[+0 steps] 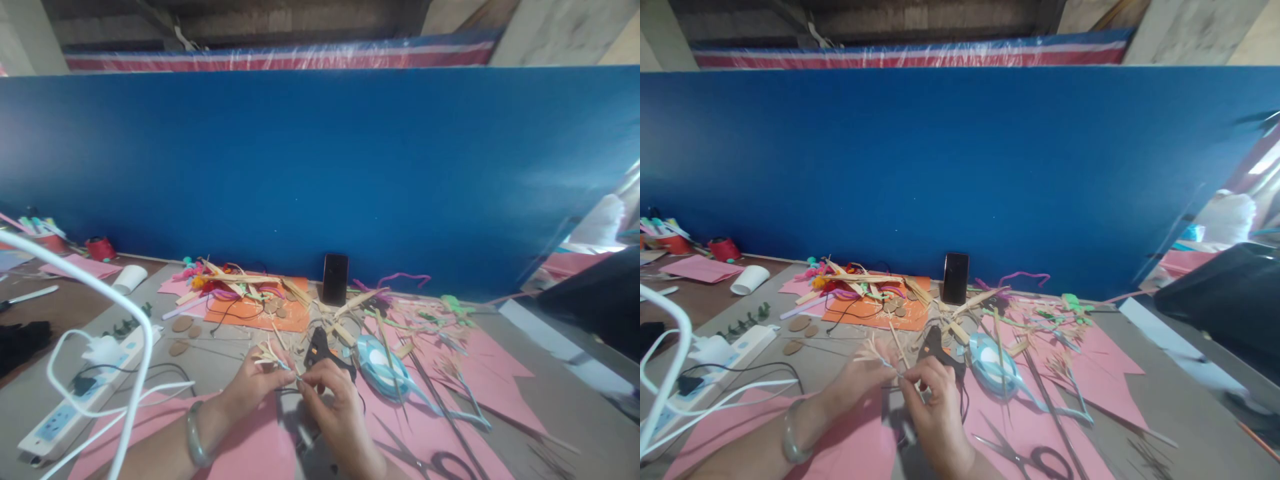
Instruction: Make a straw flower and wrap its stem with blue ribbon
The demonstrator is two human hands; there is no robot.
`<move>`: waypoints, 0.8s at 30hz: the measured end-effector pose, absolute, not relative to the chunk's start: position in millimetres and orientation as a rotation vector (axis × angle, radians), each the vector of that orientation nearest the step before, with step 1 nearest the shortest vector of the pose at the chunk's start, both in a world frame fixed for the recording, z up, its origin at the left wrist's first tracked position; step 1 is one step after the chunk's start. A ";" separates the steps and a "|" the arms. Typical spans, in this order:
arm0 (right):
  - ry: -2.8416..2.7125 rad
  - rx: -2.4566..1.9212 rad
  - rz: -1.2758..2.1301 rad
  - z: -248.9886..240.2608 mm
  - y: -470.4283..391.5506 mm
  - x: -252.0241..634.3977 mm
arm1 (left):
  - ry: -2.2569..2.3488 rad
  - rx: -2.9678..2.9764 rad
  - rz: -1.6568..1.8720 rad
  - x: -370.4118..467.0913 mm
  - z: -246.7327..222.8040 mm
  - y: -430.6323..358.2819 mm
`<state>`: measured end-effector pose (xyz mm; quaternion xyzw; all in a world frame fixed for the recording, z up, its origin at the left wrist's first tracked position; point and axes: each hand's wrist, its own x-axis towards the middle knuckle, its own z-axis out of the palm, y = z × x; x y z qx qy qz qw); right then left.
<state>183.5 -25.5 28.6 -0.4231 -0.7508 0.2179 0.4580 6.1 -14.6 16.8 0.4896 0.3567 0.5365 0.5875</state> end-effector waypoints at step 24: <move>-1.819 -1.048 0.485 20.9 -26.6 183.8 | 0.818 1.340 1.216 2.9 17.9 -12.6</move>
